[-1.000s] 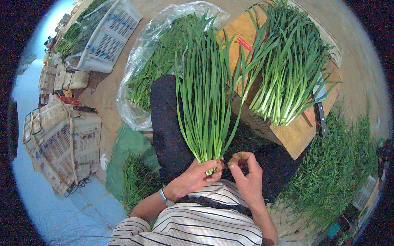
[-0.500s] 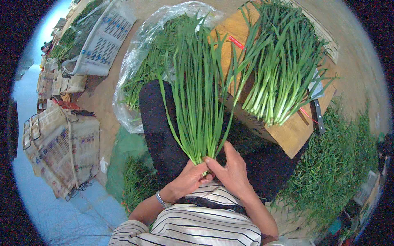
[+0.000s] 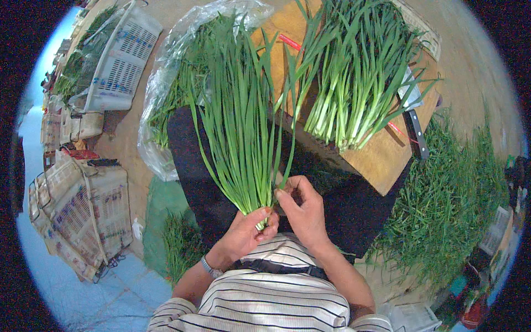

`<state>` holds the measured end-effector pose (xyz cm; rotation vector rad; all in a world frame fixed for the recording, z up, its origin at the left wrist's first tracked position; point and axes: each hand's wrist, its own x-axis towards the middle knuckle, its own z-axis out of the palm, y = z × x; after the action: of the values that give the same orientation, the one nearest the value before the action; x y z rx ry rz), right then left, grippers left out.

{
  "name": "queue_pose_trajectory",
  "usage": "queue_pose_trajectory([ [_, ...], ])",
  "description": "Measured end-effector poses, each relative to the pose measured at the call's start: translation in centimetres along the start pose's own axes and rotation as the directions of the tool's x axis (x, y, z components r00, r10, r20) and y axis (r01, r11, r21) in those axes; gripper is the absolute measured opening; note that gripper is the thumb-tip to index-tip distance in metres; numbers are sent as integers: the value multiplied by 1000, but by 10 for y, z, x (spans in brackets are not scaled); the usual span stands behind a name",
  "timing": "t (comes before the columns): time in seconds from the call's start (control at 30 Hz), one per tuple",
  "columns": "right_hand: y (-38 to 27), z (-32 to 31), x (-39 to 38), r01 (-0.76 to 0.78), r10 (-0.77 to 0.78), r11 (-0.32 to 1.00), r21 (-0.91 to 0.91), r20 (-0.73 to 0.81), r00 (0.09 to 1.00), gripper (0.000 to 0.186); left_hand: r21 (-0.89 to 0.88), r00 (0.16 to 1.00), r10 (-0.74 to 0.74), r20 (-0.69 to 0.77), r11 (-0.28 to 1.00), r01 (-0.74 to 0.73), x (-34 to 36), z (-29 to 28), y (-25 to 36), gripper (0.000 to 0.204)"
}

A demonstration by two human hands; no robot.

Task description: The person gathers green onions, aligns them into a neat bunch, and secures the bundle with a red rubber band. The person repeats this process to create multiple uniform bundles.

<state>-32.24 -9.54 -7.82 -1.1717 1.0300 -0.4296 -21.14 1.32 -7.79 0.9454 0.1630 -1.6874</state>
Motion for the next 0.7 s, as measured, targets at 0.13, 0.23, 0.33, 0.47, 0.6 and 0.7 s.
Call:
queue_pose_trajectory([
  [0.13,-9,0,-9,-31,25,961,276,23,999,8,-74,999,-34,-34,997,31,-3,4,3,23],
  [0.23,-10,-7,-22,37,-42,983,180,25,999,8,-65,1000,-20,-9,998,19,-1,-2,-2,29],
  [0.33,-11,-17,-36,176,-178,984,33,55,982,11,-85,999,-35,-33,996,32,-2,0,-2,32],
  [0.47,-11,-20,-47,408,-405,900,-155,48,913,13,-75,997,-38,-61,997,34,-2,4,0,32],
  [0.6,-11,-24,-48,536,-528,804,-255,108,843,15,-62,997,-55,-49,997,52,-1,1,-1,31],
  [0.7,-13,-25,-49,588,-568,751,-301,162,807,16,-73,998,-44,-53,997,40,1,3,1,30],
])
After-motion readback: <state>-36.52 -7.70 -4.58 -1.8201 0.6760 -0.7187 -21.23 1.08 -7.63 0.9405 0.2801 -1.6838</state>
